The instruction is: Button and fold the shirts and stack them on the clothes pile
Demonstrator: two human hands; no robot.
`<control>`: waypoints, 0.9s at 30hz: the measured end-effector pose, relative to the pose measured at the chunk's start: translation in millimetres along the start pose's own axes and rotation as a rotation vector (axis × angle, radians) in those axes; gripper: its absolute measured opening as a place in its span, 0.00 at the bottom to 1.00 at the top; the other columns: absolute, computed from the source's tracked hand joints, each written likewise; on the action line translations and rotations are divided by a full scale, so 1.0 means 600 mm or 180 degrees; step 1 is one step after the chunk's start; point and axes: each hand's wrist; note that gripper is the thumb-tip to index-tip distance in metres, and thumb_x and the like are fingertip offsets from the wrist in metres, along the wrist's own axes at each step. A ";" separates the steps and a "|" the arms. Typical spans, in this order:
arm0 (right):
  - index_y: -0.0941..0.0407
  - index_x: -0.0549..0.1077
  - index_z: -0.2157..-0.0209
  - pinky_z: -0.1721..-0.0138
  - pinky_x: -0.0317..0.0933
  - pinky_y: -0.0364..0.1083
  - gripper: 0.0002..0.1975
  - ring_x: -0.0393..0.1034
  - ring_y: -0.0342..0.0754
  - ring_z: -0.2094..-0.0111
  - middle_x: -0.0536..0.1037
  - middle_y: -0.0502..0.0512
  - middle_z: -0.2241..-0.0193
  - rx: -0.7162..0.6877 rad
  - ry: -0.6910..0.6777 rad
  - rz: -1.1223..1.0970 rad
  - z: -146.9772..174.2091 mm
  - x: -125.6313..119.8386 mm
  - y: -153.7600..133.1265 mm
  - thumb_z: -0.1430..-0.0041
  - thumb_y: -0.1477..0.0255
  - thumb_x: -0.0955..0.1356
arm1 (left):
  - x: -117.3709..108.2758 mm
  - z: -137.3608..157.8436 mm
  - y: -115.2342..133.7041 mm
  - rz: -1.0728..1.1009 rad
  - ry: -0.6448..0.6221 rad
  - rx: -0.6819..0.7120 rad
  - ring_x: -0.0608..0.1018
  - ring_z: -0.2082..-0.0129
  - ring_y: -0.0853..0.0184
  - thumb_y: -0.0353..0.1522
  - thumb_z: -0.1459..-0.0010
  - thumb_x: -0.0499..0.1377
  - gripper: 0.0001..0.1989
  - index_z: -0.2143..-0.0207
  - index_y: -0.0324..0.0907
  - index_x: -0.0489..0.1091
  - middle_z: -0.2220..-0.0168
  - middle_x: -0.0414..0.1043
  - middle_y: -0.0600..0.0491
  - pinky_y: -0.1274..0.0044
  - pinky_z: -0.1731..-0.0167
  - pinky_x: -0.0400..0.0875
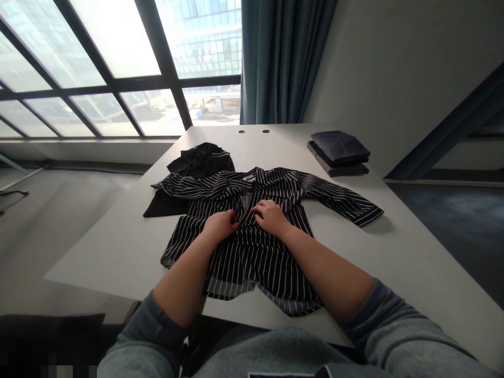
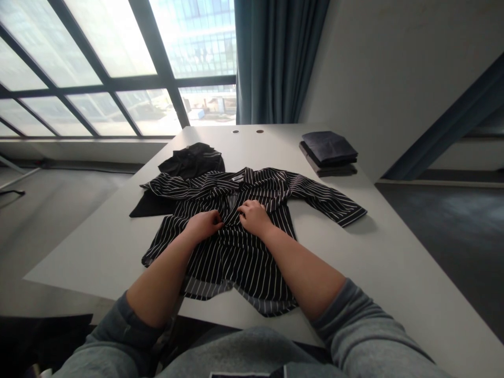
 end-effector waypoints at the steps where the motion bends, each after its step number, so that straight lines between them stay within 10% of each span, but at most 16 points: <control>1: 0.54 0.82 0.52 0.44 0.62 0.56 0.12 0.67 0.57 0.47 0.78 0.60 0.50 0.0011 -0.0068 0.0079 0.001 0.000 -0.002 0.35 0.73 0.69 | 0.000 0.000 0.000 0.0022 0.0066 -0.0010 0.81 0.62 0.55 0.41 0.40 0.65 0.09 0.61 0.47 0.76 0.64 0.81 0.50 0.71 0.62 0.69; 8: 0.53 0.80 0.49 0.44 0.62 0.57 0.15 0.68 0.57 0.46 0.77 0.60 0.49 0.0063 -0.0173 0.0164 -0.001 0.002 -0.006 0.35 0.71 0.69 | 0.031 -0.024 0.011 0.0049 0.1117 0.0419 0.76 0.50 0.55 0.34 0.31 0.56 0.14 0.48 0.46 0.77 0.51 0.79 0.46 0.66 0.46 0.67; 14: 0.61 0.74 0.41 0.40 0.62 0.49 0.26 0.71 0.51 0.47 0.76 0.63 0.48 0.0422 0.0245 -0.0270 -0.013 0.006 0.012 0.40 0.84 0.63 | 0.054 -0.054 0.015 -0.0030 0.0717 0.0227 0.78 0.52 0.57 0.38 0.32 0.58 0.16 0.45 0.48 0.77 0.50 0.75 0.46 0.68 0.49 0.69; 27: 0.54 0.80 0.50 0.43 0.62 0.55 0.13 0.67 0.56 0.47 0.76 0.60 0.50 0.0451 -0.0061 0.0197 -0.007 -0.008 0.000 0.34 0.71 0.68 | 0.066 -0.072 0.004 0.0253 0.0852 0.0292 0.77 0.52 0.58 0.31 0.31 0.56 0.06 0.57 0.43 0.73 0.54 0.78 0.47 0.67 0.47 0.68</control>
Point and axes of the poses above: each hand's wrist, its own z-axis away from the middle knuckle, its own x-axis out of the palm, y = z × x
